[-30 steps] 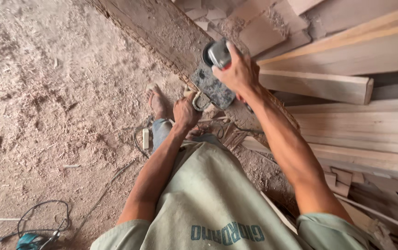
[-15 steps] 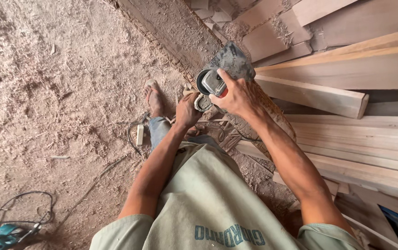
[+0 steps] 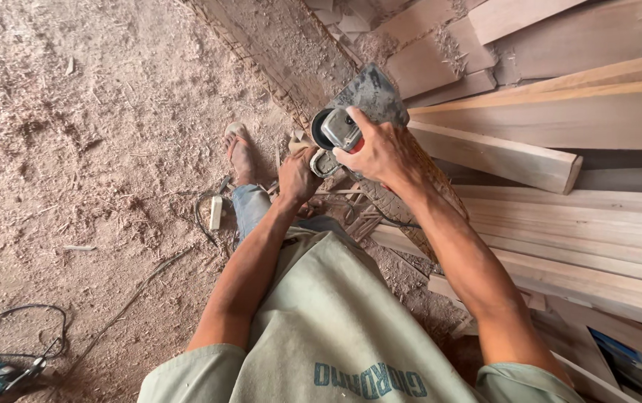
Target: The person sits on the floor and uses an angle grinder to sharpen the blade of a hoe. They hold the hoe steady with one hand while operating the grinder with the other, creating sparks as the blade is ground. The person periodically stops to inspect the blade and adjust their grip.
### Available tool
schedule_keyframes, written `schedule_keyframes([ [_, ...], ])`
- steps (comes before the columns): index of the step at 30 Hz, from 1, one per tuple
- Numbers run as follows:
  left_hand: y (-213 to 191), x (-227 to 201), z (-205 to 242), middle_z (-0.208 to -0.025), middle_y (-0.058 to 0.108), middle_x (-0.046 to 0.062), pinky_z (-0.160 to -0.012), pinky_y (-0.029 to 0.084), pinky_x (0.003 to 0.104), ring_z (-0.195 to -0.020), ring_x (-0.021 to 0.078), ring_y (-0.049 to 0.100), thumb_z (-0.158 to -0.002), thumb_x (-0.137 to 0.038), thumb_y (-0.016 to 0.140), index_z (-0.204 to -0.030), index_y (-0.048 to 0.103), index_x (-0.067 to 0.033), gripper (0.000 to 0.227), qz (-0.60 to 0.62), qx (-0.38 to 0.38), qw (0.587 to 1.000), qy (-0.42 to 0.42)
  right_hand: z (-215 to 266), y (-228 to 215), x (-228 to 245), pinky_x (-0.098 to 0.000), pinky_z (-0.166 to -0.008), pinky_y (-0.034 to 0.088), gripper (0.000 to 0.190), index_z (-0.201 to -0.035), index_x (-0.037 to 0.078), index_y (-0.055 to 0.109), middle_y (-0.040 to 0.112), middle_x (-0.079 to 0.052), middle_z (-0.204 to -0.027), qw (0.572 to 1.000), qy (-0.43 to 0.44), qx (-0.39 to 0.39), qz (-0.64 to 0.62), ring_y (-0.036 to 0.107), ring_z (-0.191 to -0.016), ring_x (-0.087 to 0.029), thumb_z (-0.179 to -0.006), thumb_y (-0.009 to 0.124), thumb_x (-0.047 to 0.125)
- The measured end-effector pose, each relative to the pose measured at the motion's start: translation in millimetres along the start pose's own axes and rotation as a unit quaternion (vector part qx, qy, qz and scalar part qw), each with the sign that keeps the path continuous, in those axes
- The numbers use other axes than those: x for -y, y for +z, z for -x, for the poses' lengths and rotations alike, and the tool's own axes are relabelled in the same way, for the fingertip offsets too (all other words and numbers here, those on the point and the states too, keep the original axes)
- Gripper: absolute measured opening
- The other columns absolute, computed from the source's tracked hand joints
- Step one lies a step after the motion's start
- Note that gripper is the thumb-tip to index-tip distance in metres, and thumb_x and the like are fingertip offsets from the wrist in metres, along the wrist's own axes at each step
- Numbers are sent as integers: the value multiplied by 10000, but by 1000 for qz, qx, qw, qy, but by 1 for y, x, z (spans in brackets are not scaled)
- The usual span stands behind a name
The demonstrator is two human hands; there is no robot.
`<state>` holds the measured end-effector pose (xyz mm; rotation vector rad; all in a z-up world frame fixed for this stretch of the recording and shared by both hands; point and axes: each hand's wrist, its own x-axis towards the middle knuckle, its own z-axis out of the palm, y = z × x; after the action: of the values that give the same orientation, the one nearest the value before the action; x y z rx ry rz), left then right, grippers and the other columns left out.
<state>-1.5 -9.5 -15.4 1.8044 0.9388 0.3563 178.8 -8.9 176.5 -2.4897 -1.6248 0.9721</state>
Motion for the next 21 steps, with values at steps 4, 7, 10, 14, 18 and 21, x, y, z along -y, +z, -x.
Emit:
schedule_keyframes([
  [4, -4, 0, 1, -1086, 742, 144, -852, 553, 475, -988, 371, 707, -679, -138, 814, -1206, 682, -112, 544, -11, 8, 1000, -9, -4, 6, -1, -406, -653, 651, 826, -1461, -32, 503, 747, -231, -859, 997, -66, -38, -28, 755, -677, -296, -801, 786, 377],
  [7, -1, 0, -1, -1081, 748, 137, -869, 547, 474, -972, 358, 712, -700, -143, 827, -1202, 687, -123, 522, -20, 11, 1000, -7, -6, 6, -3, -445, -642, 616, 841, -1462, -17, 512, 748, -214, -767, 1000, -19, -18, 6, 733, -613, -306, -787, 807, 389],
  [10, 0, 1, -2, -1061, 748, 140, -851, 534, 480, -964, 365, 705, -712, -166, 853, -1209, 693, -126, 524, -19, 6, 1000, -4, -4, 6, -5, -455, -661, 616, 848, -1454, -29, 514, 749, -216, -742, 999, -22, -22, 6, 736, -627, -303, -770, 809, 377],
  [14, 0, 3, 0, -1076, 744, 145, -873, 540, 468, -983, 360, 709, -628, -146, 839, -1206, 684, -110, 599, -16, 7, 1000, -2, -3, 6, -5, -423, -642, 635, 834, -1466, -18, 509, 755, -221, -802, 1000, -9, -2, -11, 740, -641, -287, -774, 787, 355],
  [18, -1, 4, -1, -1100, 746, 136, -867, 538, 467, -995, 366, 703, -633, -144, 831, -1197, 687, -115, 583, -34, 7, 999, -6, -8, 9, -8, -416, -599, 625, 800, -1466, -21, 487, 742, -222, -822, 1000, -17, -19, -10, 720, -594, -288, -821, 779, 351],
  [21, -2, 1, -1, -1086, 746, 124, -879, 544, 462, -1005, 361, 701, -704, -163, 826, -1206, 692, -133, 520, -23, 18, 999, -16, -4, 13, -10, -390, -557, 641, 777, -1473, 16, 474, 740, -183, -832, 997, -34, -4, -64, 726, -603, -250, -827, 746, 350],
])
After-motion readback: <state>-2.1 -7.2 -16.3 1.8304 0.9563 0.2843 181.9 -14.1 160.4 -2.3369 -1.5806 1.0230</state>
